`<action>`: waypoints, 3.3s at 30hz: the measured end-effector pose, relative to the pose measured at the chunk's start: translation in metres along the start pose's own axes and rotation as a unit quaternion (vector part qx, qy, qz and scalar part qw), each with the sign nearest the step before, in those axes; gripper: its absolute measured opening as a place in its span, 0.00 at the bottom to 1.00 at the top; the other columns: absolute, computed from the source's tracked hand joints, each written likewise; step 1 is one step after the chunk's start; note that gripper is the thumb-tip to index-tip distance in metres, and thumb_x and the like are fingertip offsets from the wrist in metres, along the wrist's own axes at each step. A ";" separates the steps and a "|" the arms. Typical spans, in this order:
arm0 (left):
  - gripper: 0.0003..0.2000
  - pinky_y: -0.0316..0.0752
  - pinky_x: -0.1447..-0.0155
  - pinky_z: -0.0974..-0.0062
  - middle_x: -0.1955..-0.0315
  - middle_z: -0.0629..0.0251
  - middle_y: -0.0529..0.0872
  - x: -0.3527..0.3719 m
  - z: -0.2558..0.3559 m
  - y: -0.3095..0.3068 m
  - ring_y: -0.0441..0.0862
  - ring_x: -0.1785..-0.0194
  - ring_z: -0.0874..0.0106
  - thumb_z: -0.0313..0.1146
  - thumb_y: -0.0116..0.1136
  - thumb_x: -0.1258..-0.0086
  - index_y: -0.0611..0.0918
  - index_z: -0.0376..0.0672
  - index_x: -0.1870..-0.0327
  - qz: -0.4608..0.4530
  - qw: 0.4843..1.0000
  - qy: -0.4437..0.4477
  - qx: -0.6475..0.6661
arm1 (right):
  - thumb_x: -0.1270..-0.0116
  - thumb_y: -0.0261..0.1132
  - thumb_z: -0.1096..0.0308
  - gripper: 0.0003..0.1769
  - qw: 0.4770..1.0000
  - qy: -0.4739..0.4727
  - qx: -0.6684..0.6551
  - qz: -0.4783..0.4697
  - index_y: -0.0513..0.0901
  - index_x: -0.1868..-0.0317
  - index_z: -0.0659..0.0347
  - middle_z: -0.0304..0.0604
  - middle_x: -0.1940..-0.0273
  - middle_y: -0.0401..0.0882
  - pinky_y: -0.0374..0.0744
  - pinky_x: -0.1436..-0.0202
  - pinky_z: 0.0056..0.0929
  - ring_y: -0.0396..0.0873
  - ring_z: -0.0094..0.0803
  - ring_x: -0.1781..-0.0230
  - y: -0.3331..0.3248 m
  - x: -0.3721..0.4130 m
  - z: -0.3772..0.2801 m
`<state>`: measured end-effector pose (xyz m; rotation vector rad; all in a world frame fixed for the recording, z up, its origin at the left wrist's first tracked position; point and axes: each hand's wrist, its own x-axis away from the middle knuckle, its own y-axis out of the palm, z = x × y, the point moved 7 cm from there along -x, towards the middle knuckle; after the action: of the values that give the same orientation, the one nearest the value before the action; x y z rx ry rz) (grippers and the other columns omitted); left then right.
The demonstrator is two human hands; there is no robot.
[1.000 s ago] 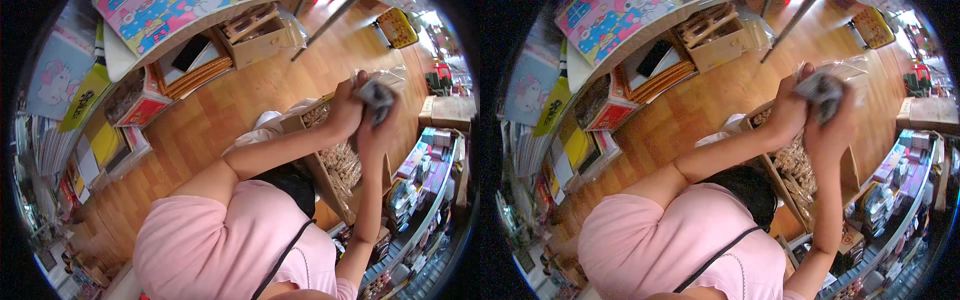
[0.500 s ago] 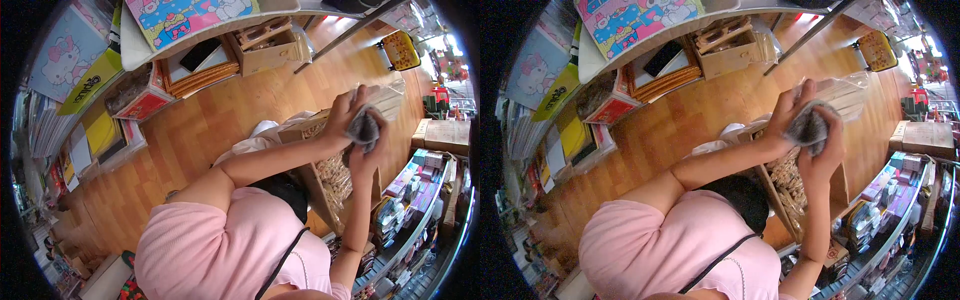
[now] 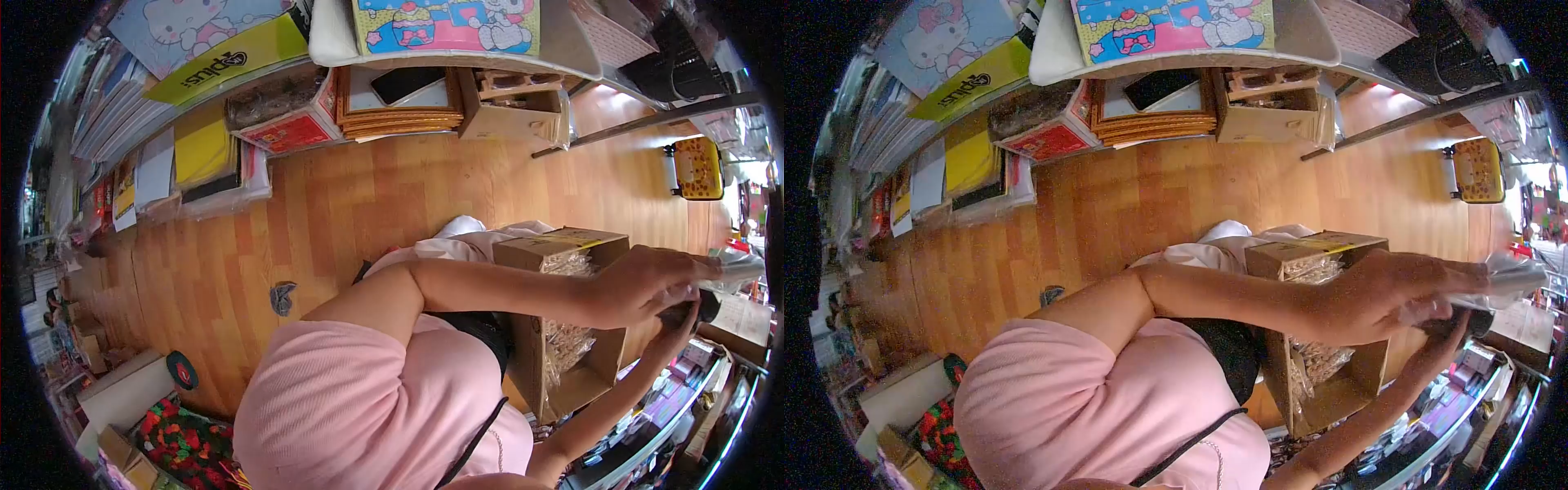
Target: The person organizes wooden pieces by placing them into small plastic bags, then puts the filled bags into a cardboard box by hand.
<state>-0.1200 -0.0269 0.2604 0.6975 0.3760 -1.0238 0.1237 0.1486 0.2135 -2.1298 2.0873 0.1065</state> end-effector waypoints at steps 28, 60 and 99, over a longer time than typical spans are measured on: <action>0.28 0.58 0.38 0.80 0.44 0.67 0.67 0.038 -0.055 0.068 0.62 0.41 0.79 0.53 0.37 0.29 0.61 0.42 0.37 -0.145 0.871 -0.278 0.377 | 0.31 0.49 0.57 0.28 0.834 0.175 -0.505 -0.139 0.60 0.36 0.66 0.52 0.39 0.66 0.63 0.35 0.43 0.67 0.44 0.40 0.037 0.108 0.016; 0.22 0.47 0.32 0.55 0.37 0.53 0.64 0.033 -0.032 0.099 0.57 0.32 0.55 0.47 0.53 0.35 0.68 0.47 0.45 -0.248 0.955 0.033 -0.158 | 0.28 0.43 0.51 0.29 0.872 0.016 -0.477 -0.110 0.51 0.32 0.54 0.40 0.32 0.51 0.54 0.30 0.35 0.53 0.34 0.32 0.032 0.130 0.043; 0.15 0.66 0.41 0.71 0.50 0.54 0.74 -0.026 -0.079 0.043 0.71 0.43 0.60 0.18 0.47 0.42 0.72 0.42 0.53 -0.063 0.991 -0.026 -0.112 | 0.31 0.54 0.55 0.24 0.958 0.087 -0.243 0.125 0.63 0.39 0.55 0.38 0.47 0.70 0.75 0.49 0.34 0.73 0.30 0.51 0.022 0.143 -0.002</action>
<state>-0.0924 0.0584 0.2332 0.4484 0.4859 -1.0965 0.1055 0.0069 0.1916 -2.1660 2.6549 0.5318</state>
